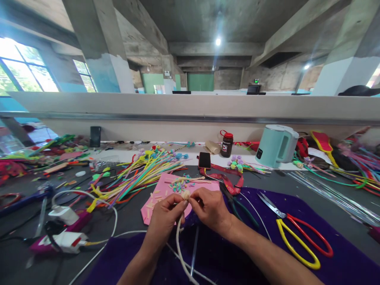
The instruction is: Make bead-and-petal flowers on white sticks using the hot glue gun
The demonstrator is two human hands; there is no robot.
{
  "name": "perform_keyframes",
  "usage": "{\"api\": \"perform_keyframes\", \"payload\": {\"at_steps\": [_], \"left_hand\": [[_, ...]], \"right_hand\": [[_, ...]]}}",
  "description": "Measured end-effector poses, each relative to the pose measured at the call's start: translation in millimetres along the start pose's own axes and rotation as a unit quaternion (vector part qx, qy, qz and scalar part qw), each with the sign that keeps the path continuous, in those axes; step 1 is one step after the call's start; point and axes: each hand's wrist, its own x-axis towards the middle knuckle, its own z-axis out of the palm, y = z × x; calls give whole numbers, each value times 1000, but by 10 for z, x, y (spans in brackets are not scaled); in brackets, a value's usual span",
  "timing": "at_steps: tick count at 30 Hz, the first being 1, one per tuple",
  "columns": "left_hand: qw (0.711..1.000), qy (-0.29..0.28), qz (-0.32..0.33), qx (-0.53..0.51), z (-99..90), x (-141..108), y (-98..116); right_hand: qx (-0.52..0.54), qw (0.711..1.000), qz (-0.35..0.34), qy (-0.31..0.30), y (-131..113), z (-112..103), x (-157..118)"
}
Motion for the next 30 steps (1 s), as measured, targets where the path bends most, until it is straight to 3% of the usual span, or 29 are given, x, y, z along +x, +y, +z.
{"api": "perform_keyframes", "payload": {"at_steps": [7,18,21,26,30], "left_hand": [[997,4,45,64,-28,29,-51],[990,-2,111,93,-31,16,39],[996,-12,82,44,-50,26,38],[991,-45,-11,-126,-122,58,-15],[975,-56,-44,-211,-140,62,-29]], "right_hand": [[5,1000,16,-4,6,13,-18],[5,999,44,-8,-14,8,-15],[11,999,40,-7,-53,-39,0],[66,997,21,-37,-204,-137,-2],[141,985,73,-73,-279,-60,-41]]}}
